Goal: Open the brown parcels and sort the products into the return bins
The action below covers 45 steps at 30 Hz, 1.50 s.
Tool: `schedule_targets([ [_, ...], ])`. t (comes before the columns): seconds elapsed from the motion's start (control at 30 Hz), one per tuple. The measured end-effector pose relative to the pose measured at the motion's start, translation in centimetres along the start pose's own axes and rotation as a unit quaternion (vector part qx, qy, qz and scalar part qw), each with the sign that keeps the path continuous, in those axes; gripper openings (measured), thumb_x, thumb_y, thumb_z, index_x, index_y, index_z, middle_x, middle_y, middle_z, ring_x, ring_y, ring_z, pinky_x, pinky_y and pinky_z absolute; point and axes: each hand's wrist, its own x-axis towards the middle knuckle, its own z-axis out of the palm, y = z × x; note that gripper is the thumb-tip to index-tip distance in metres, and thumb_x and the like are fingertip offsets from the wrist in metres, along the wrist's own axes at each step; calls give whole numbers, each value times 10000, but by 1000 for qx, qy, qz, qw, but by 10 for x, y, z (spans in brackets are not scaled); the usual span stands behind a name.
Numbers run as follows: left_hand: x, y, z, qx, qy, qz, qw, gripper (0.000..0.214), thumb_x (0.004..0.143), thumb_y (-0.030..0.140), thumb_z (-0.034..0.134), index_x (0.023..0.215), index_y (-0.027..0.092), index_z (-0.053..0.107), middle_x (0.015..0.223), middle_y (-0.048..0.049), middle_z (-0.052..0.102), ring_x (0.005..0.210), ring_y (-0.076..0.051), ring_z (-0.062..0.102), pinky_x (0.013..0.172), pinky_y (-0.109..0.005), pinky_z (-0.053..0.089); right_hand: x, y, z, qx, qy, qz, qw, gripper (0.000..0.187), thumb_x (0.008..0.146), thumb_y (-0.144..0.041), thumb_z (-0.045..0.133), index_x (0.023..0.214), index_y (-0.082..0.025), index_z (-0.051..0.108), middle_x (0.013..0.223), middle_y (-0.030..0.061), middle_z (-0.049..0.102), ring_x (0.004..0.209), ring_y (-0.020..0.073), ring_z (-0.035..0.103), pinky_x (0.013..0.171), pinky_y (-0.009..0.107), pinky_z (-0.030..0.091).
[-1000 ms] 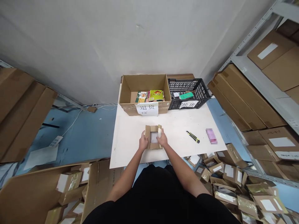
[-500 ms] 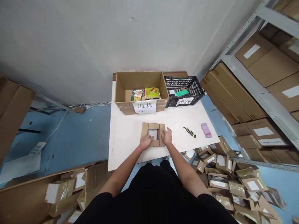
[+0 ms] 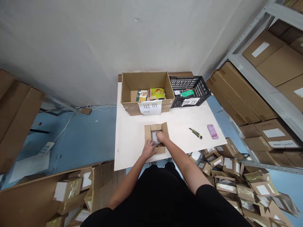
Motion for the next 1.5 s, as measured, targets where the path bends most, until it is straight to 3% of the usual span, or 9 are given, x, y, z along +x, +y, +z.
schedule_targets([
  [0.1,-7,-1,12,-2,1,-13,1000,338,933,246,719,1261,296,779,1478,-87,644,1629,-341,232,1310,-625,178,3,5,7,-51,-6,-76,996,706,731,18,568,1417,-120,656,1493,174,627,1454,300,504,1241,465,392],
  [0.23,-5,1,20,-6,1,-11,1000,320,980,174,622,1221,295,794,1465,-77,662,1638,-340,206,1296,-652,203,23,11,-4,-113,54,-174,977,826,790,3,486,1606,-129,481,1682,141,431,1600,262,311,1320,489,286],
  [0.43,-2,3,24,-21,14,-21,999,337,1007,158,584,1212,318,799,1342,-71,721,1637,-299,229,1313,-633,185,59,-4,-22,-149,6,-123,981,791,784,20,488,1563,-108,536,1620,161,514,1577,282,363,1297,490,320],
  [0.63,-2,5,26,-50,17,-39,998,354,1018,140,570,1215,326,797,1293,-63,733,1643,-266,213,1316,-618,201,18,-1,11,-157,153,-132,967,644,919,-65,466,1554,-135,549,1709,154,368,1616,286,257,1319,504,272],
  [0.77,0,5,26,-60,19,-42,997,341,1020,151,582,1201,339,801,1281,-52,737,1639,-258,226,1323,-602,206,-7,16,28,-190,39,-104,975,597,931,-113,558,1526,-145,577,1657,181,436,1560,290,373,1276,453,350],
  [0.93,0,4,28,-56,31,-42,997,322,1038,182,566,1188,337,805,1279,-44,733,1636,-255,235,1326,-580,220,-6,29,38,-237,-128,-34,963,1107,738,-183,883,1692,-184,321,1773,226,140,1629,409,190,1271,483,321],
  [1.13,-1,4,30,-45,42,-33,998,312,1039,184,571,1177,328,810,1263,-56,740,1632,-262,247,1307,-567,273,18,28,52,-281,-105,-17,954,1201,758,-238,877,1733,-229,177,1793,194,-14,1646,430,68,1272,497,301],
  [1.37,0,3,32,-15,42,-41,998,311,1020,175,596,1183,333,809,1196,-72,749,1623,-260,274,1287,-540,319,35,31,52,-327,-110,-58,937,1358,641,-352,943,1733,-171,156,1782,212,-43,1631,473,103,1270,547,299],
  [1.5,2,4,32,-15,36,-46,998,322,1027,169,571,1199,316,800,1252,-76,736,1625,-272,264,1279,-562,321,29,32,57,-311,-124,-33,942,1248,734,-394,878,1735,-195,159,1783,180,-85,1641,451,70,1283,525,271],
])
